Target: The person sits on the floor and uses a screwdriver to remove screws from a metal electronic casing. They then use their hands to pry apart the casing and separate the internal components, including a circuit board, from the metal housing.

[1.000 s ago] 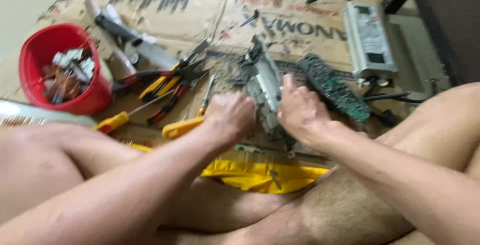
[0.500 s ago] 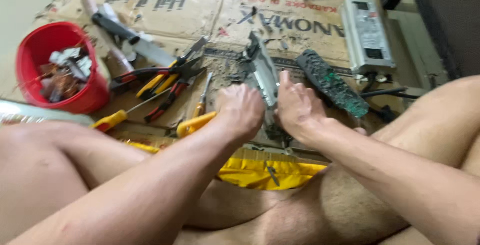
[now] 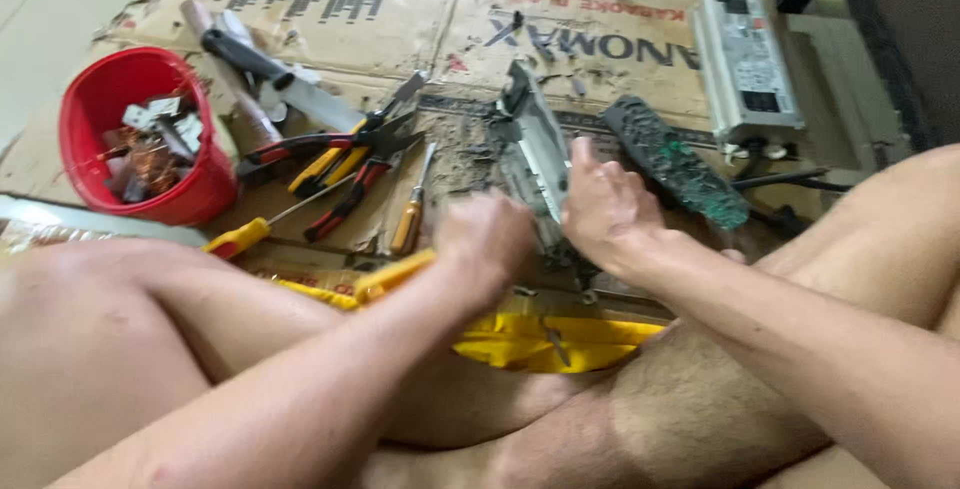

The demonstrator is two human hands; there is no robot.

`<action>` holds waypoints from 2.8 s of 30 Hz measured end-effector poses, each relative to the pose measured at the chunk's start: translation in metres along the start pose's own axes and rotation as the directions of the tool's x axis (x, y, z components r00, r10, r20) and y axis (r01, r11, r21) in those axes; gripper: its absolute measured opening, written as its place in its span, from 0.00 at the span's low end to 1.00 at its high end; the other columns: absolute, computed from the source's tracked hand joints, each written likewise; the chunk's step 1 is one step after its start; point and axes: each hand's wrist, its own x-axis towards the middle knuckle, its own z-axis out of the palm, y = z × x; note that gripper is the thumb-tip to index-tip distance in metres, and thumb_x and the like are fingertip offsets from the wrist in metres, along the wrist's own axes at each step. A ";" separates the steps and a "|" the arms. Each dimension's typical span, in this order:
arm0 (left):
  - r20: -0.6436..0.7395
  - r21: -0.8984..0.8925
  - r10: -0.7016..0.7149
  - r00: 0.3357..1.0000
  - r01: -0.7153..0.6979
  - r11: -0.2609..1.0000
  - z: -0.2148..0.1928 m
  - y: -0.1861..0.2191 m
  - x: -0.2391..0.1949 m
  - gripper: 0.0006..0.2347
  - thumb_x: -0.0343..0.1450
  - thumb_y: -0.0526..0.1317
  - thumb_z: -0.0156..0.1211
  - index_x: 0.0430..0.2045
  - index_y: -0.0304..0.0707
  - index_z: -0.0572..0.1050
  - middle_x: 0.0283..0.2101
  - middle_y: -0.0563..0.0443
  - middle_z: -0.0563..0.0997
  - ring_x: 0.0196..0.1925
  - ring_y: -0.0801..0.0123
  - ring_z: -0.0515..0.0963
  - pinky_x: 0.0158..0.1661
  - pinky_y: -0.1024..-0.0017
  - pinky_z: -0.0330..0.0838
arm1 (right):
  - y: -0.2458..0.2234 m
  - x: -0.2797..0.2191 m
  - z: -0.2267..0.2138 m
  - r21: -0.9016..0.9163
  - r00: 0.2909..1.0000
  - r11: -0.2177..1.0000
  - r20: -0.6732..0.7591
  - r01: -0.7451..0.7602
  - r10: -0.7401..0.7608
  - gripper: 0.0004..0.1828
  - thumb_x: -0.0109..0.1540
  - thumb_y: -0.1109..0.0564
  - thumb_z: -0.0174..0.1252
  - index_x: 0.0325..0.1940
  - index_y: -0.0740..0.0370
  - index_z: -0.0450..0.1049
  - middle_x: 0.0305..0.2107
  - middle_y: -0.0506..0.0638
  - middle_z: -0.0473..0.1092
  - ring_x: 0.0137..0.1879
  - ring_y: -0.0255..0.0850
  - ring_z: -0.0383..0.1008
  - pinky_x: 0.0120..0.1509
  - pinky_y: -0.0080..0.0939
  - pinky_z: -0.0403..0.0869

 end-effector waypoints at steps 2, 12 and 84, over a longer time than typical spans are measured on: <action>0.210 -0.143 0.113 0.971 -0.084 0.986 -0.026 -0.023 0.008 0.09 0.67 0.34 0.54 0.16 0.35 0.80 0.15 0.39 0.75 0.21 0.49 0.81 0.19 0.52 0.72 | -0.003 0.002 0.004 -0.035 1.000 0.999 0.012 0.004 -0.004 0.26 0.61 0.58 0.51 0.65 0.59 0.59 0.40 0.67 0.77 0.52 0.67 0.78 0.52 0.66 0.78; 0.515 -0.384 0.327 0.792 -0.128 0.914 -0.029 -0.026 0.001 0.06 0.63 0.39 0.60 0.18 0.46 0.84 0.20 0.46 0.83 0.29 0.55 0.87 0.27 0.53 0.79 | -0.008 -0.007 -0.001 0.002 0.999 1.000 0.033 -0.021 0.021 0.27 0.61 0.60 0.48 0.66 0.60 0.58 0.43 0.70 0.75 0.54 0.69 0.76 0.56 0.68 0.76; 0.731 -0.501 0.349 0.586 0.114 0.858 -0.067 -0.060 0.032 0.19 0.78 0.50 0.39 0.30 0.39 0.76 0.22 0.45 0.78 0.26 0.56 0.83 0.30 0.58 0.78 | -0.006 -0.019 -0.030 0.176 0.968 0.983 0.252 -0.054 0.008 0.41 0.57 0.57 0.48 0.76 0.55 0.51 0.54 0.72 0.70 0.64 0.64 0.71 0.67 0.67 0.68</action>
